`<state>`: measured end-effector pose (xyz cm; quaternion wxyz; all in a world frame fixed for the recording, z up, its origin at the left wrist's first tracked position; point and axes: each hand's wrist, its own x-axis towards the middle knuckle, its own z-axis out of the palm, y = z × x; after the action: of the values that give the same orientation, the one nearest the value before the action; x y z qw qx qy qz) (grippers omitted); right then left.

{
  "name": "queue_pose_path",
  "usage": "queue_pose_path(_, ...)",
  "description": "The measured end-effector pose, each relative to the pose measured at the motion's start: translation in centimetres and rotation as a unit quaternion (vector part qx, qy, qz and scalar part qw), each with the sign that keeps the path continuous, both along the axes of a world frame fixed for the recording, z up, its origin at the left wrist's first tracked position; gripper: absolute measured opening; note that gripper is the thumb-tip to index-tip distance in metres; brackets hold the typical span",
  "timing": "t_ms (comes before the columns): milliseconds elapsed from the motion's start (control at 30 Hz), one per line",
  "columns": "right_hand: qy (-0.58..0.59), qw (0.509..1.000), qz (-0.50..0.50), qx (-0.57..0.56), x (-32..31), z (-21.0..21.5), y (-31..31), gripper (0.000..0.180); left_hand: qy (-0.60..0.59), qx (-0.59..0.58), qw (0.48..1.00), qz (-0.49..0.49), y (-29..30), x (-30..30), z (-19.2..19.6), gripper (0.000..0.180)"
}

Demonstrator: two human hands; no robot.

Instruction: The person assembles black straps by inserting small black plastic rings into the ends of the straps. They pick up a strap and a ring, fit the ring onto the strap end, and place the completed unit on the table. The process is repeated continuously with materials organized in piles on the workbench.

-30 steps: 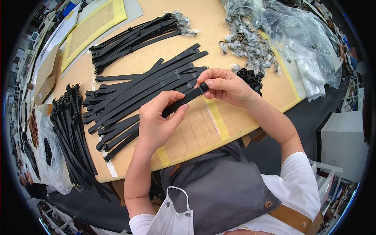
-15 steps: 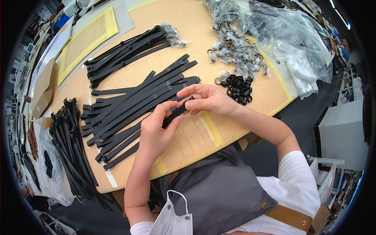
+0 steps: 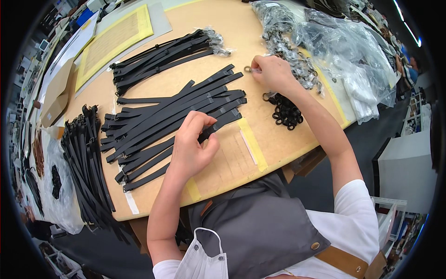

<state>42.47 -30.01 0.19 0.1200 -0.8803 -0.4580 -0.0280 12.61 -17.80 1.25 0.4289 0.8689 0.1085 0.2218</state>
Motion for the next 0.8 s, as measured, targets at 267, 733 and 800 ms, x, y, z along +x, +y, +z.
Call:
queue_pose_path(267, 0.451, 0.822, 0.195, 0.287, -6.3, 1.0, -1.1, 0.018, -0.065, -0.185, 0.979, 0.058, 1.0, -0.3, -0.9, 0.027)
queue_pose_path(733, 0.565, 0.714, 0.299, 0.285, -10.1, -1.2, -1.1, 0.022, -0.04, -0.2, 0.979, 0.017, 0.8, -0.8, 0.2, 0.024)
queue_pose_path(800, 0.673, 0.649, 0.255, 0.249, -10.6, -1.1, -1.0, 0.029, -0.035, -0.177, 0.983, 0.021, 0.6, -0.9, 0.3, 0.024)
